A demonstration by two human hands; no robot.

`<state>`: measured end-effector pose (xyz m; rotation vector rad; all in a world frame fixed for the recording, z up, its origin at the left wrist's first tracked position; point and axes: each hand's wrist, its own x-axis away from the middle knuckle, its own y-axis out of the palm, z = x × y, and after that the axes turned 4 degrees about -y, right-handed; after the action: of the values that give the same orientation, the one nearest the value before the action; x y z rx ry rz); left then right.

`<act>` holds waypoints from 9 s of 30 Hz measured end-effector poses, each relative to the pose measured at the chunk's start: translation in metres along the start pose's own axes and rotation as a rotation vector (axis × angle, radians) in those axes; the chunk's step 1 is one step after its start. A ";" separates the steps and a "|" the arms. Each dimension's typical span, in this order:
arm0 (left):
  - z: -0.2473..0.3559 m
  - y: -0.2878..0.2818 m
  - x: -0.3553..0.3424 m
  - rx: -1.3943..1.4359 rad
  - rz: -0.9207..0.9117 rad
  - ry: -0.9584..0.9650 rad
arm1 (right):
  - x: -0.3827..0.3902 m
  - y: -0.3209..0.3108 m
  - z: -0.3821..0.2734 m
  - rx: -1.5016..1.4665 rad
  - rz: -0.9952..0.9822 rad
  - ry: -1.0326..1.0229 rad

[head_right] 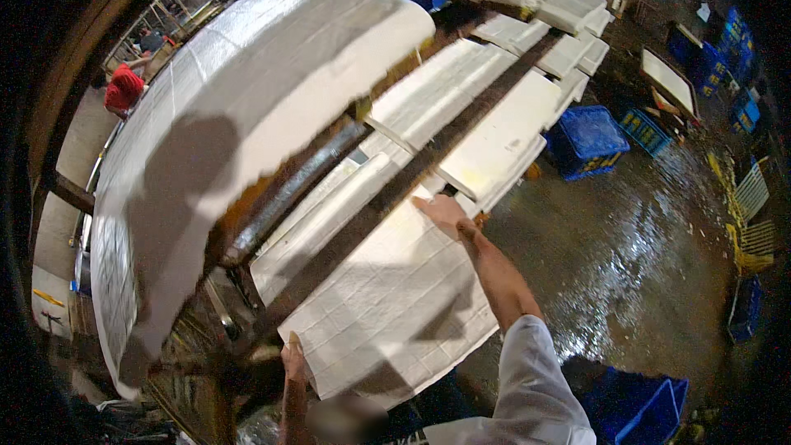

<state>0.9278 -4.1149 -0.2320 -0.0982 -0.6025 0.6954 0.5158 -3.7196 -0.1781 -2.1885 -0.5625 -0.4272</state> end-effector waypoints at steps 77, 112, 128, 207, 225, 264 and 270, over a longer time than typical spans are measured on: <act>0.712 2.705 1.287 -0.473 -1.994 0.369 | 0.643 -1.701 1.828 -0.276 2.089 0.055; 0.526 3.802 1.954 -1.045 -2.481 0.610 | 0.622 -2.282 2.495 -1.301 2.747 0.102; 0.324 4.031 2.242 -1.159 -2.675 0.284 | 0.750 -2.374 2.774 -1.512 2.821 0.461; 0.268 3.686 2.015 -0.068 -1.752 0.445 | 0.556 -2.441 2.649 -0.028 1.276 1.015; 0.180 3.567 1.995 -0.596 -1.330 -0.757 | 0.582 -2.316 2.598 -0.522 1.365 0.944; 0.084 3.650 2.424 0.064 -2.746 2.224 | 0.858 -2.376 2.876 -0.458 2.301 1.807; 0.066 3.630 2.500 0.104 -3.056 2.177 | 0.860 -2.383 2.871 -0.480 2.154 1.848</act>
<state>0.3276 0.2444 0.0277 -0.2727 -1.9347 2.8412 0.3083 0.0999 -0.0040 -0.6766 2.5556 -0.8735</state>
